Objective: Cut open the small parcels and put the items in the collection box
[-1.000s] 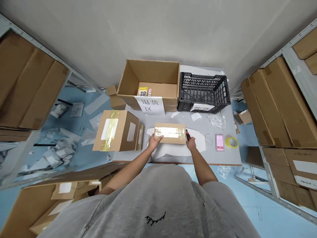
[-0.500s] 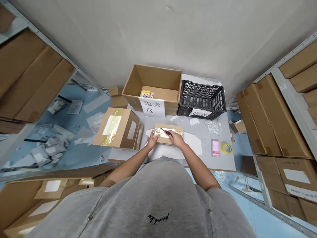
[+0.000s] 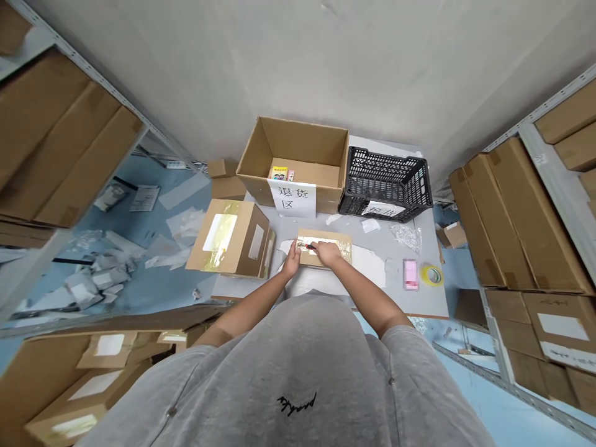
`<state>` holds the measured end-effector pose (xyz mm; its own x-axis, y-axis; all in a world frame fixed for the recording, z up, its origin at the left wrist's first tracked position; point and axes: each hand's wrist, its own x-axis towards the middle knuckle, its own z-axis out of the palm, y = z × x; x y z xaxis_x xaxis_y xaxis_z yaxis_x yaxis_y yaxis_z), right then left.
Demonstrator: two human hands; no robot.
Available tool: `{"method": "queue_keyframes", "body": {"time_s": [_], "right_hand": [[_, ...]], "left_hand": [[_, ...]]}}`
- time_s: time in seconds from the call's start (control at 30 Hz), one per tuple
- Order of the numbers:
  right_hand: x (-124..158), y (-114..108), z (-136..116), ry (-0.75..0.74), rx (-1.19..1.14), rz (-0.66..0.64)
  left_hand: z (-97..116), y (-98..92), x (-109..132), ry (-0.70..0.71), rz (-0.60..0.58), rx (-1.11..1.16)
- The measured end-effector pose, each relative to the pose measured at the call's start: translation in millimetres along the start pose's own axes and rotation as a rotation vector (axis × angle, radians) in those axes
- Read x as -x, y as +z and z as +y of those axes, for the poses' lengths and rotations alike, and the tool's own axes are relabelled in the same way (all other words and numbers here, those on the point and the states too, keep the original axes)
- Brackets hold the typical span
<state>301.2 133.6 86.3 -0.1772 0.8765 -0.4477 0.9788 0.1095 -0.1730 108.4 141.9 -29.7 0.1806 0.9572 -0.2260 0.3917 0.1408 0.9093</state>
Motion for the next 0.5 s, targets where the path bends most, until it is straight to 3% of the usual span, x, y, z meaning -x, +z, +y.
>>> {"method": "queue_keyframes", "body": {"time_s": [0.3, 0.5], "right_hand": [[22, 4, 17, 0.147, 0.021, -0.018], [25, 4, 7, 0.163, -0.003, -0.016]], "left_hand": [[4, 2.2, -2, -0.106, -0.072, -0.005], [3, 0.0, -2, -0.066, -0.085, -0.009]]}}
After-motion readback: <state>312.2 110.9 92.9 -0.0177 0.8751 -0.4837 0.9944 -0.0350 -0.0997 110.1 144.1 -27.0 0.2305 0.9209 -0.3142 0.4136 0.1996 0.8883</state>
